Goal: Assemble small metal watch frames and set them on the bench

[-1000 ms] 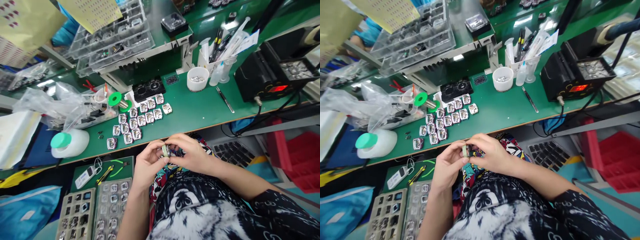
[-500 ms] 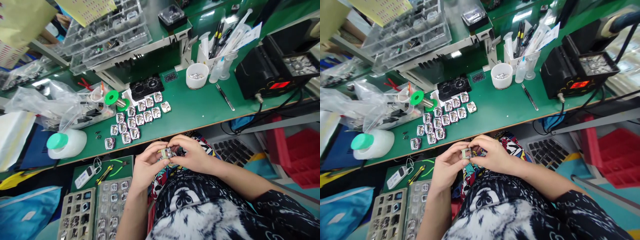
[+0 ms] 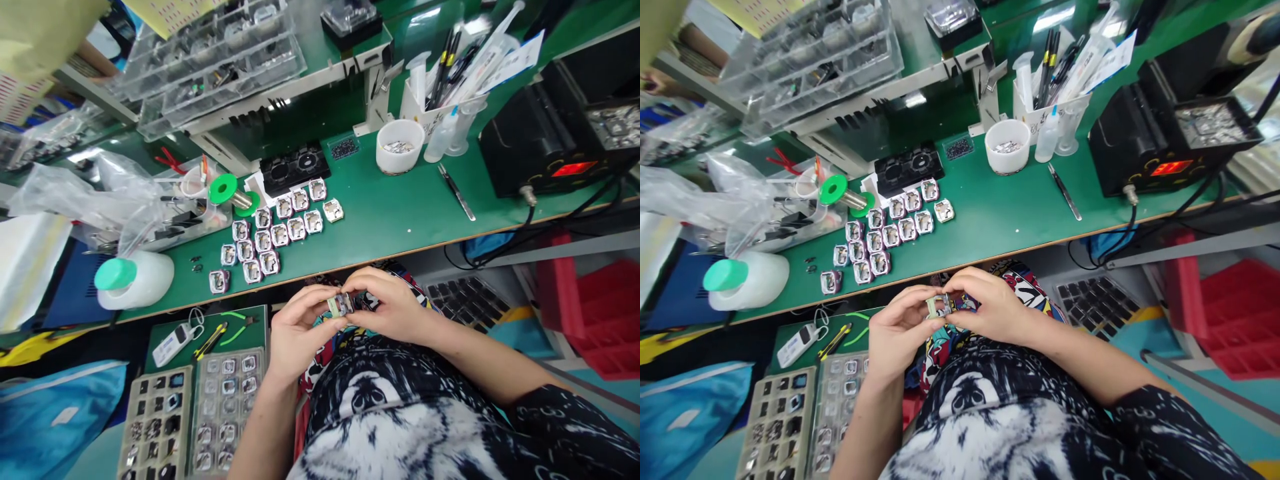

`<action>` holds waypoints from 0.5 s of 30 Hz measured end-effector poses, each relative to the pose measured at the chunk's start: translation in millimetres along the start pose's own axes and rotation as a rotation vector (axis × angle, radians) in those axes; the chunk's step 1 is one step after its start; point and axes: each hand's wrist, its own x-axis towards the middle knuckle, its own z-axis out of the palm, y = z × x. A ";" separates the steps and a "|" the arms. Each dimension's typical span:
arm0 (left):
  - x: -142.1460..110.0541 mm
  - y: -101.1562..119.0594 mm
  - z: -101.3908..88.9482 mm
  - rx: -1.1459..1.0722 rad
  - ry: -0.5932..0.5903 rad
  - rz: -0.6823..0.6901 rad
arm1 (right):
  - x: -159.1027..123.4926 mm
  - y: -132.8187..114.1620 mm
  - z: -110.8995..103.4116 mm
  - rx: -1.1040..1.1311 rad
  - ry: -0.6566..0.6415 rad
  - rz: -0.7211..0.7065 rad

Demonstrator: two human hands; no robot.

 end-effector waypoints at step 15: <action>-7.8 0.8 6.3 0.019 0.046 -0.001 | -7.9 3.9 2.9 -0.103 0.038 -0.116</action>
